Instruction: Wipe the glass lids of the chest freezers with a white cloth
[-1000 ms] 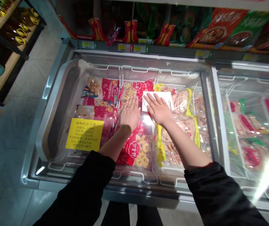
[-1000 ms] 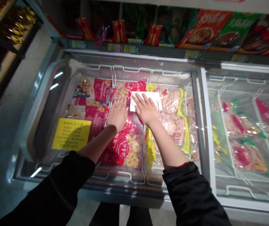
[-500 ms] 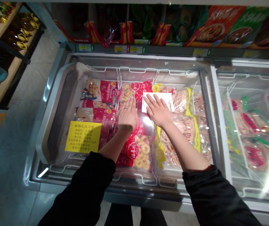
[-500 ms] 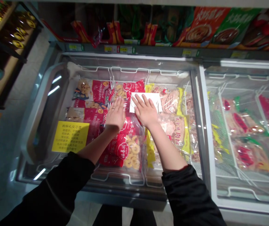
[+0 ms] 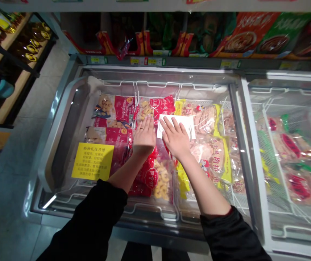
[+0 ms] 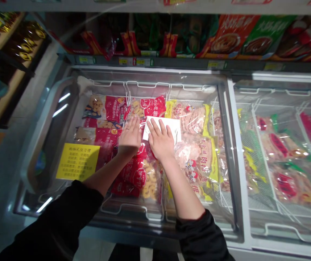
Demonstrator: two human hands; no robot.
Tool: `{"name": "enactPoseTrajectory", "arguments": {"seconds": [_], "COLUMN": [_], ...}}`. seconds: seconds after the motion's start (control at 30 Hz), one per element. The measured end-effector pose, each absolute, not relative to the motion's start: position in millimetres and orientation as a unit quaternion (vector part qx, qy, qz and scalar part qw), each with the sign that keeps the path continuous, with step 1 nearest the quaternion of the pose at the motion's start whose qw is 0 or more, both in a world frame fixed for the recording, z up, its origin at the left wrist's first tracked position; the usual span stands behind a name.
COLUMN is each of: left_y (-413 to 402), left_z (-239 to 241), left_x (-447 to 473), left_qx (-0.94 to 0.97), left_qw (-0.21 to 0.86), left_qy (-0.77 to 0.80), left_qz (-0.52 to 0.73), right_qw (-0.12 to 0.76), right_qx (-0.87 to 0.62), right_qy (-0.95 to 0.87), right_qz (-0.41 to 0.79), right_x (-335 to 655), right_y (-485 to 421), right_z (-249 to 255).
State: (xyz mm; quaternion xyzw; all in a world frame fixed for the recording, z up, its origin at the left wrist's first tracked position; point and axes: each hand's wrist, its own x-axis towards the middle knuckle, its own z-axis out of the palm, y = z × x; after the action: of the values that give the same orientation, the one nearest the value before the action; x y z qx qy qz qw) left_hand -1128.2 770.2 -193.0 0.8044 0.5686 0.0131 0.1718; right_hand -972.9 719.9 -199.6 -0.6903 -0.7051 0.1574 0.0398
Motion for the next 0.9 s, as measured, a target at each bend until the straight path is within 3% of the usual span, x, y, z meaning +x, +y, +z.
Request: {"name": "enactPoseTrajectory", "arguments": {"seconds": [0.23, 0.57, 0.9], "left_y": [771, 769, 771], "left_z": [-194, -196, -195], "left_x": [-1130, -1130, -1130], "left_qx": [0.811, 0.811, 0.81], "left_qw": [0.167, 0.16, 0.163], "left_qy": [0.561, 0.561, 0.563], "left_qz": [0.018, 0.032, 0.02], "right_qw": [0.047, 0.036, 0.024], "right_qx": [-0.685, -0.761, -0.705], "right_qy": [-0.706, -0.636, -0.687], "right_qz": [0.173, 0.123, 0.173], "right_x": [-931, -939, -913], "right_y": [763, 703, 758], "right_z": [-205, -203, -202]}}
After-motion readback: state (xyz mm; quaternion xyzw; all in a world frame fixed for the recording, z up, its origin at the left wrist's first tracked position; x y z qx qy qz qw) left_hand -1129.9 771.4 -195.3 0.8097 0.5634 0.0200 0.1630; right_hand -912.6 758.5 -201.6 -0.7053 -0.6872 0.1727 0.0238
